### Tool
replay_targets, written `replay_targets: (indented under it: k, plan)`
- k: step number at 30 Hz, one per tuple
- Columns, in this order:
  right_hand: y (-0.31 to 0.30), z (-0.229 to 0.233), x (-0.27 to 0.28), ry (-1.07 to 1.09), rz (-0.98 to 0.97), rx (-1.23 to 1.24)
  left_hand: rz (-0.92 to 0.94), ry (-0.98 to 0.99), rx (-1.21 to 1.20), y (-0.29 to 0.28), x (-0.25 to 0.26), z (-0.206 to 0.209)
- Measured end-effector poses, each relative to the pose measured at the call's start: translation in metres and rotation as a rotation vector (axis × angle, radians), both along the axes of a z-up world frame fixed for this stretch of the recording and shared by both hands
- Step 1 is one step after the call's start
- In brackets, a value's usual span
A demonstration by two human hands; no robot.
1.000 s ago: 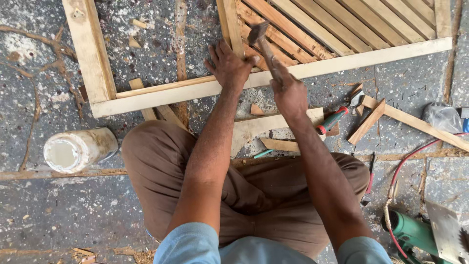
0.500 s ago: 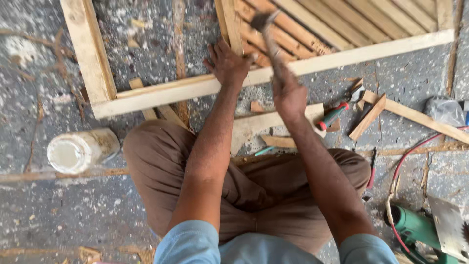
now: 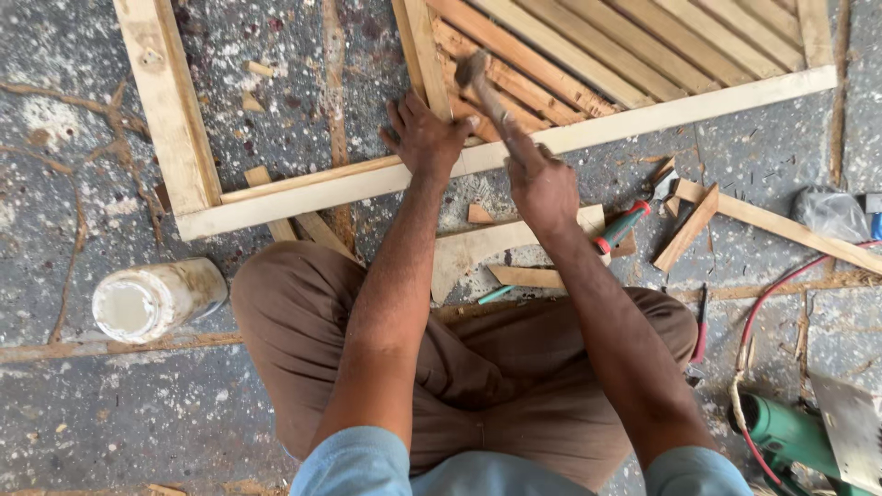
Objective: The person builds a wooden panel by hammering slats into a rectangular frame.
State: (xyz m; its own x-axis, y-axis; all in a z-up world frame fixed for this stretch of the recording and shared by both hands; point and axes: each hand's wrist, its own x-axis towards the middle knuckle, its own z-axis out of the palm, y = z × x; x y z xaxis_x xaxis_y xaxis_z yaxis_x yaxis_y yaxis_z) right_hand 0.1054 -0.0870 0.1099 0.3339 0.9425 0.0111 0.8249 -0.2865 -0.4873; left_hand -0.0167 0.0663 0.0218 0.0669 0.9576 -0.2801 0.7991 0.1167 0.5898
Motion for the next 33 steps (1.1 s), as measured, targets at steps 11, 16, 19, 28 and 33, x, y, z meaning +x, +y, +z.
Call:
replay_targets:
  k: [11, 16, 19, 28, 33]
  plan:
    - [-0.001, -0.004, 0.004, -0.006, 0.048, 0.239, 0.015, -0.020, 0.047, -0.007, -0.002, -0.010]
    - [0.003, -0.020, 0.015, -0.166, 0.068, 0.086, 0.011, -0.061, 0.066, -0.005, -0.002, -0.010]
    - [-0.022, -0.013, 0.014, 0.018, -0.016, 0.197, 0.017, -0.024, 0.093, 0.000, -0.003, -0.017]
    - [-0.073, -0.004, 0.033, 0.759, -0.469, 0.184, 0.193, 0.003, 0.139, 0.029, -0.003, -0.028]
    - [-0.066, 0.001, 0.045, 0.867, -0.457, 0.227, 0.188, 0.009, 0.171, 0.031, -0.001, -0.034]
